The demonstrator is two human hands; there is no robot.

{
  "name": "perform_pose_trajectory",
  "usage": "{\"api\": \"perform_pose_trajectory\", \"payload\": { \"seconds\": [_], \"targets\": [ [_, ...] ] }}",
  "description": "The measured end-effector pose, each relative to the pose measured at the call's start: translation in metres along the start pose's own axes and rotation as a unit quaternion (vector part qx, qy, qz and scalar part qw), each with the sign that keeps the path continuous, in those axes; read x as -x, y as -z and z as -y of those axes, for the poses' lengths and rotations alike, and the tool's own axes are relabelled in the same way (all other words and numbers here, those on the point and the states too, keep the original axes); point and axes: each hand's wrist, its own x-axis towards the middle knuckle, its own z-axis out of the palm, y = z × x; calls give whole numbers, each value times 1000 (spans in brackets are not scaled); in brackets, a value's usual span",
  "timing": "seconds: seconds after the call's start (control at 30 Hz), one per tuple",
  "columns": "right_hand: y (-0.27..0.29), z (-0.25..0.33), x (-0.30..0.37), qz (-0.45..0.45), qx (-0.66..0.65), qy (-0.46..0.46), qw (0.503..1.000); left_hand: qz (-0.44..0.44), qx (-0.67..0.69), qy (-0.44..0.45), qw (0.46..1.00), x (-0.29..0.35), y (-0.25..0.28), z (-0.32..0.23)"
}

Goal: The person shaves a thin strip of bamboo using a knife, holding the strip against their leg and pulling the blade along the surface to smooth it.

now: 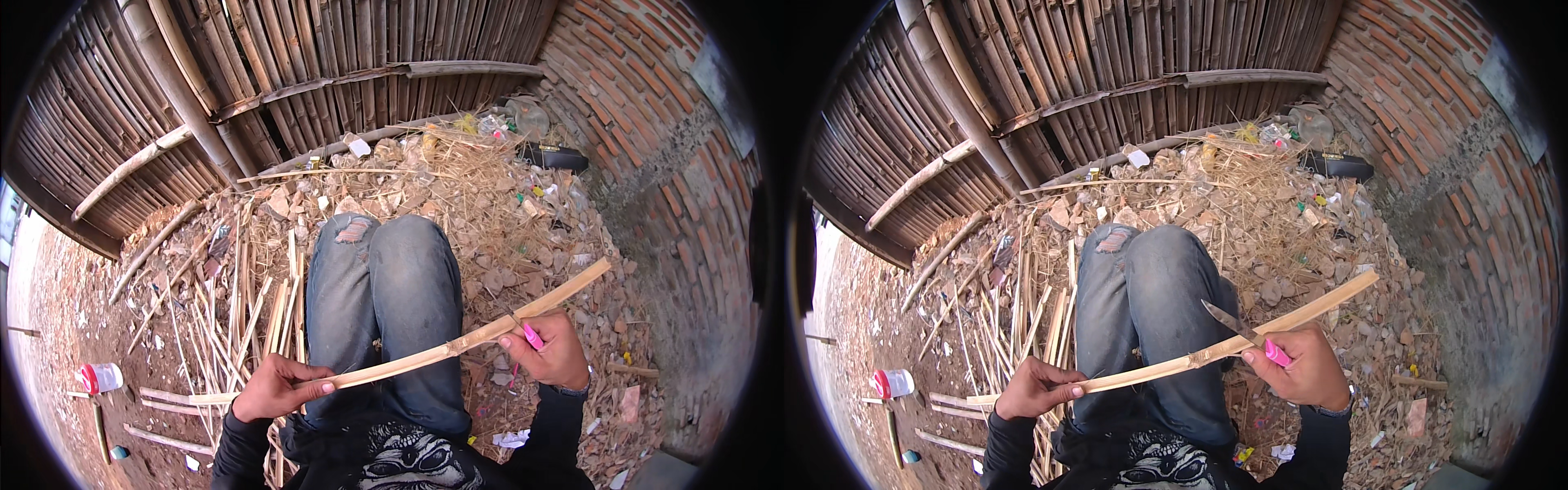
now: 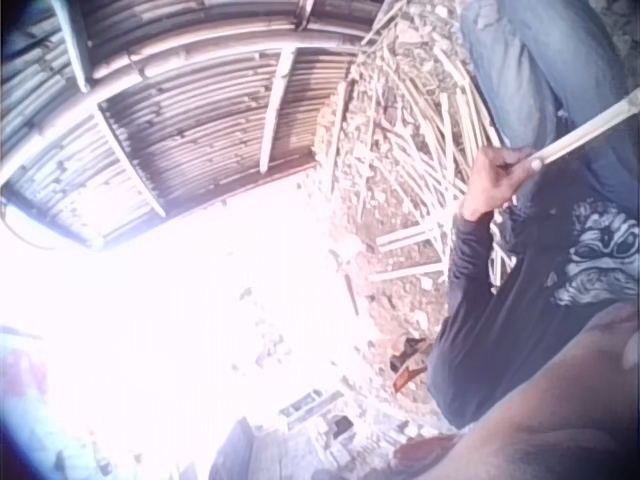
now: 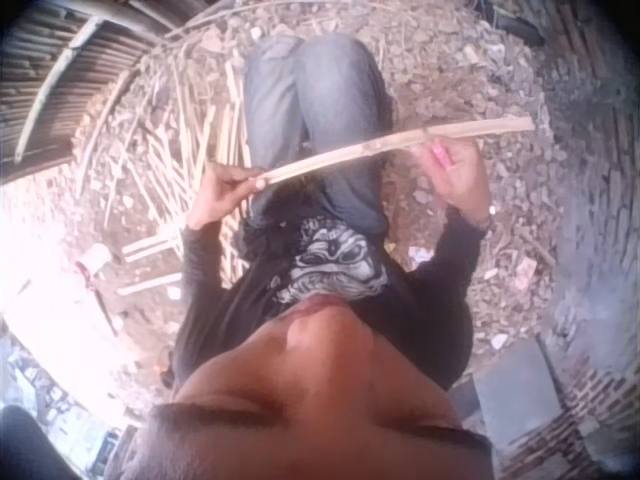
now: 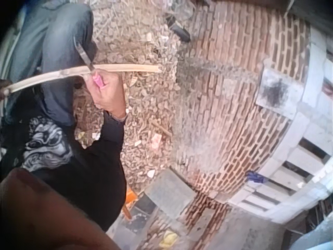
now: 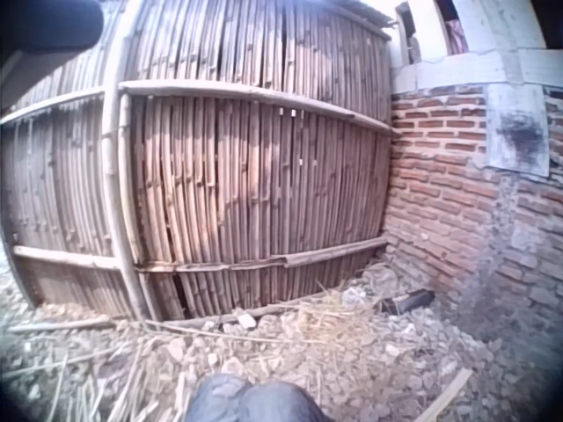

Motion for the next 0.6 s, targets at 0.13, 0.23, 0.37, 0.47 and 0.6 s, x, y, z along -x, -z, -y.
{"api": "perform_pose_trajectory", "payload": {
  "seconds": [0.13, 0.23, 0.37, 0.47, 0.6],
  "targets": [
    [13, 20, 15, -1, -18, -85, 996, 37, 15, -6, 999, 0, 11, -1],
    [23, 25, 22, -4, -18, -101, 995, 42, -10, -10, 999, -1, 21, -2],
    [22, 36, 22, -61, -11, -131, 989, 46, -7, -8, 999, 2, 26, -10],
    [29, 23, 27, -66, 66, -85, 992, 22, -7, -43, 999, 8, 34, 4],
    [164, -107, 105, -486, 124, -176, 847, -244, -29, 45, 968, 51, 126, 89]
  ]
}}
